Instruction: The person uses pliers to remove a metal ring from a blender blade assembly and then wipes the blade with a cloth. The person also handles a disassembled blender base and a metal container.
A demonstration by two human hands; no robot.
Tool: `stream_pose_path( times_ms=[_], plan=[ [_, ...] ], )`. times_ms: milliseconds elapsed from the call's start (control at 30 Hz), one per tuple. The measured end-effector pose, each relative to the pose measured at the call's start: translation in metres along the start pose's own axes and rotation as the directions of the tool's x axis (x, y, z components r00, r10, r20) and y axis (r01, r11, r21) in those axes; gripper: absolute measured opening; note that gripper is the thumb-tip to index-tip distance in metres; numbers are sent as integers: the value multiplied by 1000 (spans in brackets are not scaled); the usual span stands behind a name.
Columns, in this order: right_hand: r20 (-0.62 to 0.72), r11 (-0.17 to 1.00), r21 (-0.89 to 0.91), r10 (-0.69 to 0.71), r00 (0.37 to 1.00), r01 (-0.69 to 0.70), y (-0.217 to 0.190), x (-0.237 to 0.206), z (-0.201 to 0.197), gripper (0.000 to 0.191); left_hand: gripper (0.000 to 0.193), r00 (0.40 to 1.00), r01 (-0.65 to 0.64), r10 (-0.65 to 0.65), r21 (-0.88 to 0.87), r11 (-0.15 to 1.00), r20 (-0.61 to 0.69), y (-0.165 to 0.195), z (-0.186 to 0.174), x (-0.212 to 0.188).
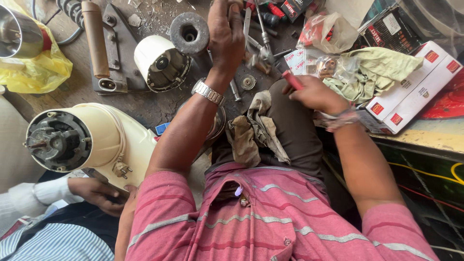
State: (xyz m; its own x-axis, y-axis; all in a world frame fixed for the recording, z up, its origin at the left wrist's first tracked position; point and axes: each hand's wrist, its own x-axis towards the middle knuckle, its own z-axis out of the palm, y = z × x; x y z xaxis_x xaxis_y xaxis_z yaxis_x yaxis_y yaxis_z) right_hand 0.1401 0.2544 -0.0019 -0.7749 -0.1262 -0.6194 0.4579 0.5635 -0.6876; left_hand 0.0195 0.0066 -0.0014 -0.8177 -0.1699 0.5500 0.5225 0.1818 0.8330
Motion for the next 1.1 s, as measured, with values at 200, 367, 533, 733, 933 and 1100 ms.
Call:
stream_pose_path(
  times_ms=[200, 367, 533, 733, 933, 1100],
  plan=[
    [-45, 983, -104, -154, 987, 149, -12, 6, -9, 22, 15, 997, -55, 63, 172, 984, -45, -8, 2, -5],
    [-94, 931, -348, -155, 983, 113, 0, 22, -17, 17, 22, 998, -35, 42, 138, 990, -48, -14, 10, -6],
    [-74, 998, -49, -34, 997, 30, 11, 37, -9, 21, 29, 997, -37, 49, 179, 983, -64, -19, 11, -12],
    [-88, 989, 101, -101, 991, 110, -6, 19, -12, 20, 18, 982, 191, -191, 24, 981, 10, -38, 8, -8],
    [2, 849, 528, -21, 1000, 17, -33, -21, -7, 20, 25, 823, 165, -214, 140, 976, 526, -22, 10, -11],
    [-11, 847, 531, -23, 1000, 25, -49, -29, -2, 20, 27, 787, 210, -147, -36, 977, 600, 6, 2, -3]
  ],
)
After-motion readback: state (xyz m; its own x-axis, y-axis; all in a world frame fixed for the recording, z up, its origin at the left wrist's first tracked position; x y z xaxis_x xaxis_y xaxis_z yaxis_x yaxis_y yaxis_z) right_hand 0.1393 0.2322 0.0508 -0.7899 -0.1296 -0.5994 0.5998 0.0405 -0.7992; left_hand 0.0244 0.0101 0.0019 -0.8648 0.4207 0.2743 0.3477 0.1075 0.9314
